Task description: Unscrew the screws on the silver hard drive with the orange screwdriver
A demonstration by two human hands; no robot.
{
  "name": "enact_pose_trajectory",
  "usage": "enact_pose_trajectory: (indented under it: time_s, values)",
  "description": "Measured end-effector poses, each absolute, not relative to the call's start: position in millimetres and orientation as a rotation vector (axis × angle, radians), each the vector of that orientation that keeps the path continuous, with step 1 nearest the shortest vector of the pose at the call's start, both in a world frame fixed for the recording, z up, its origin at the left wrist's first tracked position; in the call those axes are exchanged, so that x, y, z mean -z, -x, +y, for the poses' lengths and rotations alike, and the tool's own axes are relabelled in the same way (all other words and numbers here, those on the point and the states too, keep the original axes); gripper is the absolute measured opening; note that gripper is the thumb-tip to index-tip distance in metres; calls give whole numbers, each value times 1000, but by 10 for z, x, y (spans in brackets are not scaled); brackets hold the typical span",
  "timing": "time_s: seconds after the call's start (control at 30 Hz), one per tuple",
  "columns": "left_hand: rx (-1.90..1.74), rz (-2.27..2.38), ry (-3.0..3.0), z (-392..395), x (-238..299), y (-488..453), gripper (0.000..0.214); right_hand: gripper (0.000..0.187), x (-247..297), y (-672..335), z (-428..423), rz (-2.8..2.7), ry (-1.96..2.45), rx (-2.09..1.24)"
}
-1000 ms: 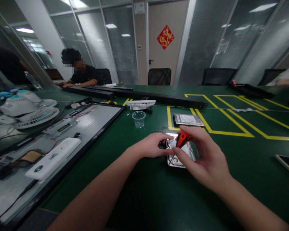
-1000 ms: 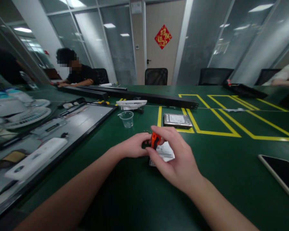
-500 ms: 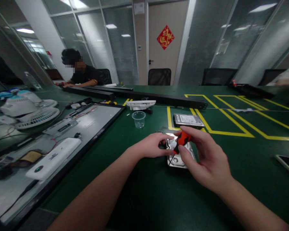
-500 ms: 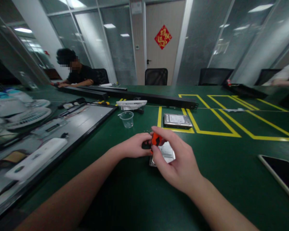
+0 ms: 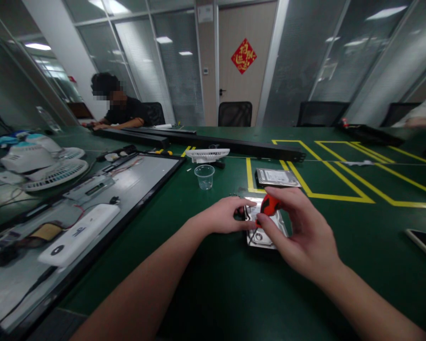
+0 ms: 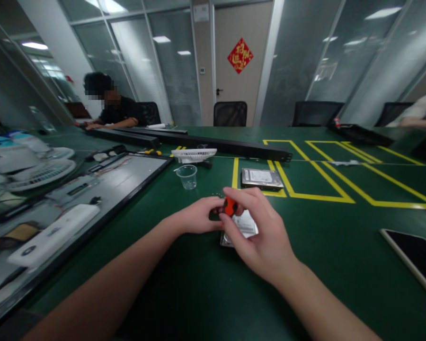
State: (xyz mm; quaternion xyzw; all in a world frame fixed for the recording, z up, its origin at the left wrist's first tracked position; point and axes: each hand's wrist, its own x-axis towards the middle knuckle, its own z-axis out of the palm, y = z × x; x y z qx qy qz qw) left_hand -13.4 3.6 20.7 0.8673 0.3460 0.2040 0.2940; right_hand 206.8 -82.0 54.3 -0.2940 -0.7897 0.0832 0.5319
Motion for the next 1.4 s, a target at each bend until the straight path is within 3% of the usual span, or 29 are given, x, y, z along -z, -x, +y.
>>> enact_pose_trajectory:
  time_s: [0.7, 0.87, 1.4]
  values:
    - [-522, 946, -2316, 22, -256, 126, 48, 61, -464, -2066, -841, -1797, 742, -362]
    - [-528, 949, -2327, 35, -227, 124, 56, 57, -523, -2095, -842, -1868, 723, -268]
    - [-568, 934, -2342, 68, -169, 127, 52, 65, -521, -2076, -853, -1883, 719, -269]
